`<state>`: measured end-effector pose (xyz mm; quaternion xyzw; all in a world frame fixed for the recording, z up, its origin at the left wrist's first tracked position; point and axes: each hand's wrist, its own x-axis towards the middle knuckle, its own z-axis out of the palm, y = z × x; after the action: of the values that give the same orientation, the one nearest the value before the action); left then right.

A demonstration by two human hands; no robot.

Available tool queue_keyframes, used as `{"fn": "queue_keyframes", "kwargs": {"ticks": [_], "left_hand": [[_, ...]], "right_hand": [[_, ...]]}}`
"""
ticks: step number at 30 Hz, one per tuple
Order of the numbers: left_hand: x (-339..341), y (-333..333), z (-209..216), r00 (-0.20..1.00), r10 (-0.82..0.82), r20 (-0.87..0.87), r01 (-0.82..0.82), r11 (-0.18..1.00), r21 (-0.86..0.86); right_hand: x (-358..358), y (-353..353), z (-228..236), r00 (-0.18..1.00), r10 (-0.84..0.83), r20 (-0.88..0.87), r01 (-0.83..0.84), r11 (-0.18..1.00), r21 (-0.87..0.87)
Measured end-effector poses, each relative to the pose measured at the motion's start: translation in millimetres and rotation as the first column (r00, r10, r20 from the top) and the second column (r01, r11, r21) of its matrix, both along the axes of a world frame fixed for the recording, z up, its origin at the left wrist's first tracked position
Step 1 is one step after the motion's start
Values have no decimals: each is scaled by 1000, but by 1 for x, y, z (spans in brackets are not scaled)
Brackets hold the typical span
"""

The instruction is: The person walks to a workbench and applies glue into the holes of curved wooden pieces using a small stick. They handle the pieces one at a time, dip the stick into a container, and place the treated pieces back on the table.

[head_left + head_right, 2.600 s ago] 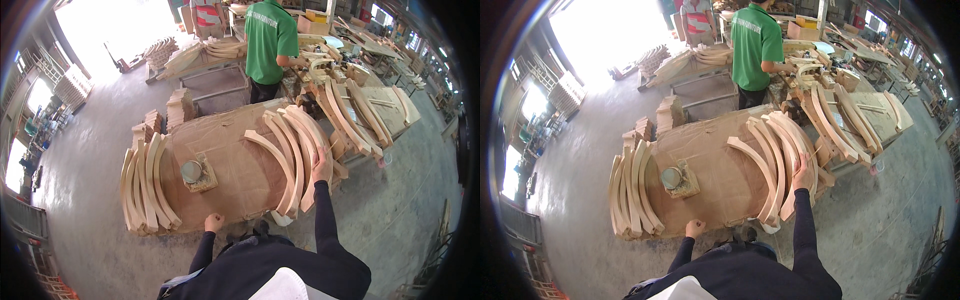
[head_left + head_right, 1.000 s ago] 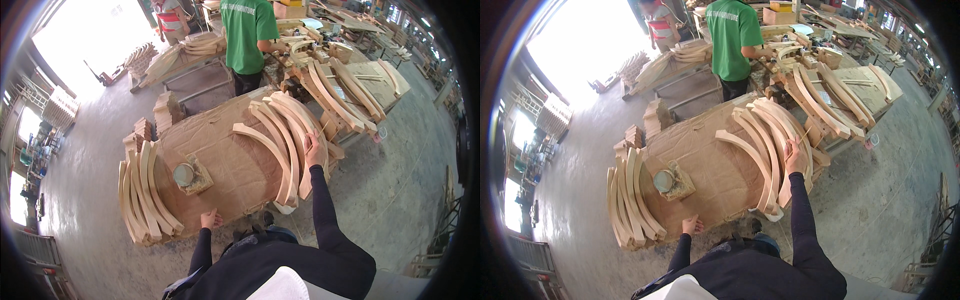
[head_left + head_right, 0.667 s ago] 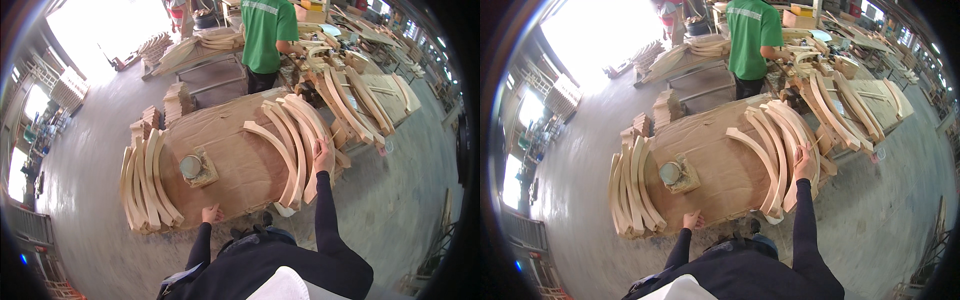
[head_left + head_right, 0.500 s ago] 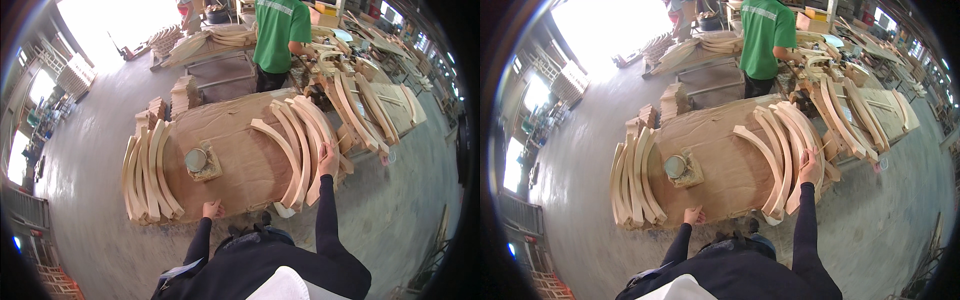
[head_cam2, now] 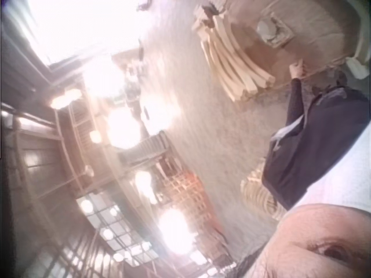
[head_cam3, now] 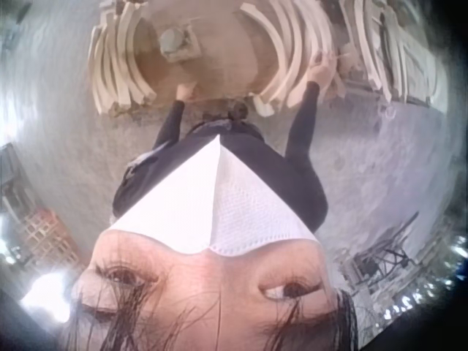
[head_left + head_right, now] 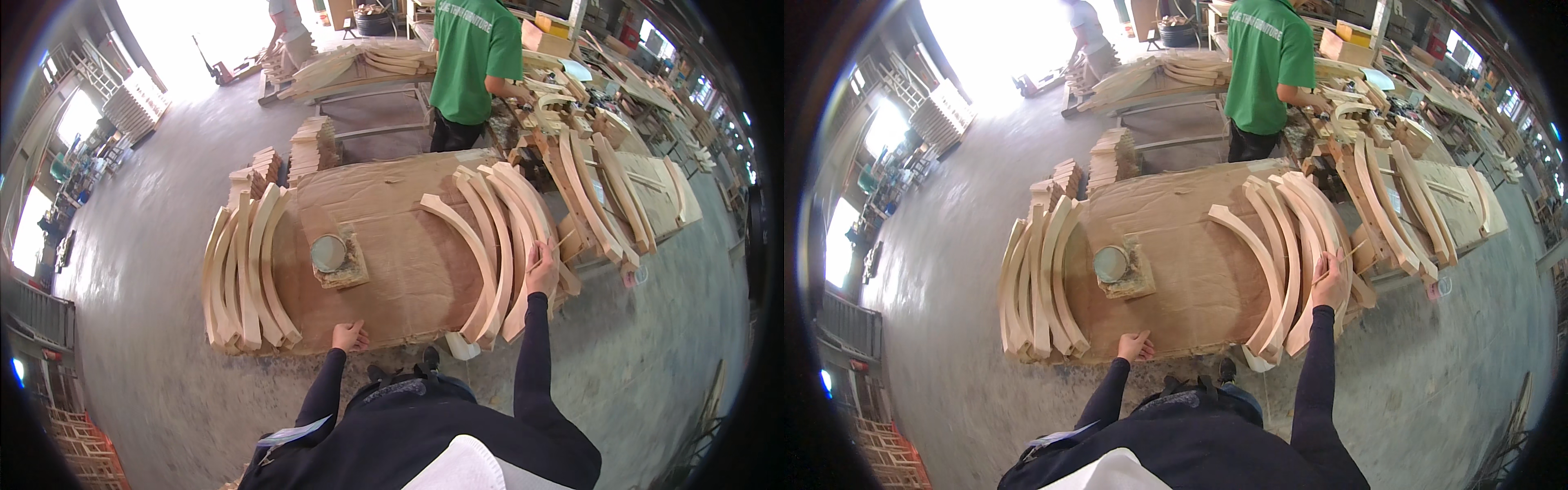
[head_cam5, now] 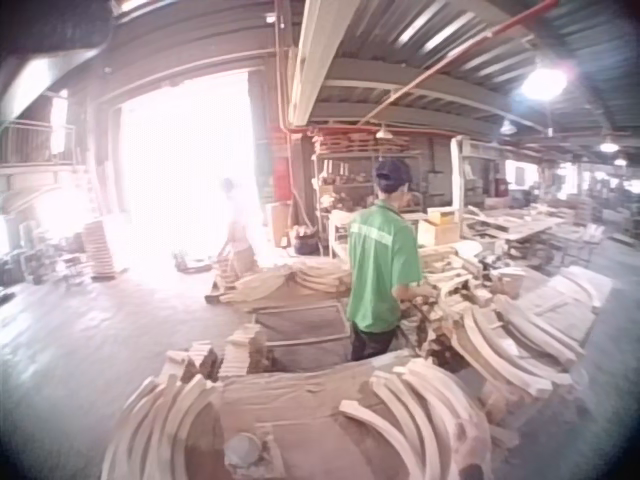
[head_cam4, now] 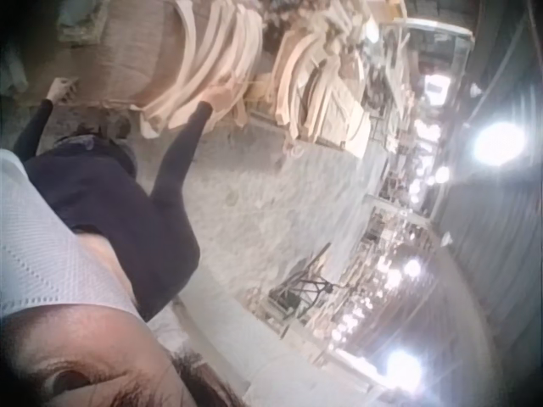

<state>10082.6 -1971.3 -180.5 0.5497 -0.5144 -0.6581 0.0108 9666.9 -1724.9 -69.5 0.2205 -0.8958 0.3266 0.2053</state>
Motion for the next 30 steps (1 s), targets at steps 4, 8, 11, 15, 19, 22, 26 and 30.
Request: {"fn": "queue_keyframes", "kwargs": {"ticks": [4,8,11,15,19,22,26,30], "left_hand": [[3,0,-7,1000,17,-7,-17,1000,0],[2,-2,-9,1000,5,12,-5,1000,-3],[2,0,-8,1000,2,-4,-2,999,-41],[-1,0,-5,999,-9,32,10,999,-36],[0,-2,-5,999,-11,48,13,999,-47],[-1,-3,-4,998,-15,65,18,999,-46],[-3,-2,2,997,-18,73,22,999,-47],[0,-6,-7,997,-17,82,20,999,-32]], "right_hand": [[6,-3,11,997,-7,75,7,1000,3],[4,-1,8,999,-14,31,14,1000,0],[-2,2,-3,1000,-6,-18,6,1000,-7],[-4,2,-7,999,-12,46,15,998,-56],[-2,2,-2,1000,-7,27,9,997,-74],[0,1,0,1000,-12,25,14,997,-78],[0,1,-1,1000,-23,20,24,996,-86],[0,-1,-2,999,-27,41,32,993,-114]]}}
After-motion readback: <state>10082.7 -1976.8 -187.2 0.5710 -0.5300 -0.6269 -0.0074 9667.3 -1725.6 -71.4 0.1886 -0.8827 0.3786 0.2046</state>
